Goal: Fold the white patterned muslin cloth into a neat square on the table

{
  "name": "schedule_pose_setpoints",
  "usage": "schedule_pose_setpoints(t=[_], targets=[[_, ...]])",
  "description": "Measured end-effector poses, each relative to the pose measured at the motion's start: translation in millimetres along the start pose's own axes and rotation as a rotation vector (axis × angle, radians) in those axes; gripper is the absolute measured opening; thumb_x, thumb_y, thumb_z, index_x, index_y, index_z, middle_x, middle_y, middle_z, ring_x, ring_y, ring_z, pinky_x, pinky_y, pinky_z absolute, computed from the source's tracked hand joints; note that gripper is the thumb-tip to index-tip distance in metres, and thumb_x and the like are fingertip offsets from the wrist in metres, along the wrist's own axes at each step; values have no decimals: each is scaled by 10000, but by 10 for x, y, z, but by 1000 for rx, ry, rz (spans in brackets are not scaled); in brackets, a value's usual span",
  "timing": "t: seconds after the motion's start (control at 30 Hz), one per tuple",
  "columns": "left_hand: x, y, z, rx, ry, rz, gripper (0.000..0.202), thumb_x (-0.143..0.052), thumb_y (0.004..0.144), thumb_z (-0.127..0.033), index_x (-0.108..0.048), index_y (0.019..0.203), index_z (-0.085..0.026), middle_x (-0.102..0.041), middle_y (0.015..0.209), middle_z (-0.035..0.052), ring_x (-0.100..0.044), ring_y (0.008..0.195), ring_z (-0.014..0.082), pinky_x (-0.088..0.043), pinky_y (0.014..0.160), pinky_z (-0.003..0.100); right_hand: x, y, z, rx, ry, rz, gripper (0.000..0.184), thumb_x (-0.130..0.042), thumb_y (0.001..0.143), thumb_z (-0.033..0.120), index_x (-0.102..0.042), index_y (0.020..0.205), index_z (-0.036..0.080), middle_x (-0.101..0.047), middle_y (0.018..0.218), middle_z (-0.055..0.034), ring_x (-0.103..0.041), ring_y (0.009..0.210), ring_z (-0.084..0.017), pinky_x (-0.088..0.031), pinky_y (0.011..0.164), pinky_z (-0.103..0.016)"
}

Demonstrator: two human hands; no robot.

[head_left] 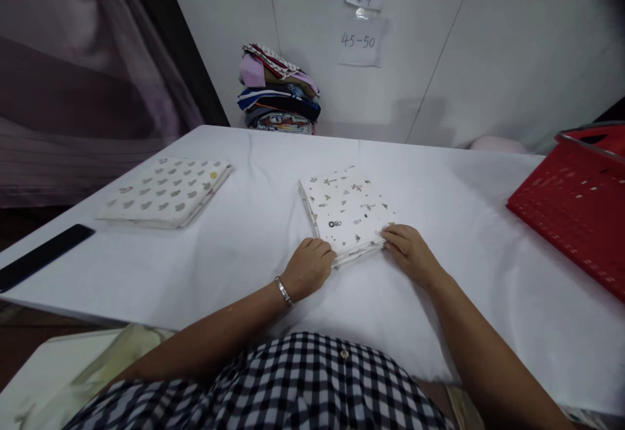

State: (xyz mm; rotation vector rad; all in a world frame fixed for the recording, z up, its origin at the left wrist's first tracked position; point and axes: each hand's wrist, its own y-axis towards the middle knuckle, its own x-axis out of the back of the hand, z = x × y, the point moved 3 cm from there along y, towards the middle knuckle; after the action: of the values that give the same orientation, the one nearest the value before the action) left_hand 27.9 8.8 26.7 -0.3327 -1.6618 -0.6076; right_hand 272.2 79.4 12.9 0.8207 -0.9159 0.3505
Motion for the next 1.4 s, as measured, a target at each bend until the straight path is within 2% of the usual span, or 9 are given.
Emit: schedule_pose_setpoints(t=[0.2,0.37,0.53,0.8,0.93,1.03,1.17,1.27,1.4], targets=[[22,-12,-5,1,-60,-17,162,-523,853,-302,-577,924,-167,-571,919,65,-481,892,222,-363,791,377,53,-76,-89,-38,28,-53,328,-450,896,205,-558,1199,273,-584,1175,-72,-514,1121,-228,-459,929,-466],[-27,32,9,34,-34,-52,150,-462,873,-241,-566,798,-161,-568,837,60,-476,828,207,-363,737,355,47,-94,-156,-66,-27,-68,312,-456,893,201,-581,1173,263,-589,1173,-75,-521,1102,-226,-477,899,-461],[-87,28,-24,-35,-25,-114,173,-428,884,-203,-560,780,-161,-555,799,58,-465,798,199,-353,712,346,16,-86,-218,-86,-86,-122,267,-461,883,176,-645,1066,242,-647,1056,-76,-577,993,-229,-497,834,-462],[-120,-52,-24,-31,-67,-152,195,-429,900,-243,-560,779,-164,-555,816,55,-466,799,187,-350,697,330,11,-135,-236,-296,259,-216,234,-524,861,309,-662,1044,259,-610,1141,-76,-561,1072,-226,-498,899,-436],[-66,-61,-1,0,-167,-155,252,-443,905,-331,-582,772,-169,-566,792,46,-483,795,176,-365,708,321,-48,-151,-290,-319,240,-141,225,-542,852,358,-682,1001,261,-606,1152,-75,-568,1057,-237,-501,900,-462],[-13,-58,95,100,-276,-199,256,-441,902,-303,-592,743,-172,-583,760,32,-503,769,158,-386,720,310,-48,-158,-308,-324,242,-155,216,-541,855,354,-682,989,260,-614,1137,-78,-575,1039,-242,-511,881,-478],[-16,-66,314,395,-475,-259,187,-488,836,-237,-587,690,-175,-594,736,7,-532,709,132,-415,674,270,-2,-116,-180,-247,163,-241,189,-532,858,328,-672,975,280,-631,1105,-72,-560,1058,-266,-508,849,-504],[-91,-79,432,606,-652,-227,158,-519,782,-263,-594,672,-178,-606,705,-9,-546,658,127,-422,635,255,-19,-17,69,-99,126,-282,189,-542,850,285,-651,1005,290,-649,1067,-62,-562,1056,-264,-486,864,-501],[-195,-95,468,786,-826,-99,206,-529,757,-357,-610,696,-178,-588,592,-26,-540,547,127,-402,546,242,-156,192,541,100,117,-110,218,-530,864,249,-607,1066,274,-652,1042,-60,-569,1012,-243,-446,875,-477]])
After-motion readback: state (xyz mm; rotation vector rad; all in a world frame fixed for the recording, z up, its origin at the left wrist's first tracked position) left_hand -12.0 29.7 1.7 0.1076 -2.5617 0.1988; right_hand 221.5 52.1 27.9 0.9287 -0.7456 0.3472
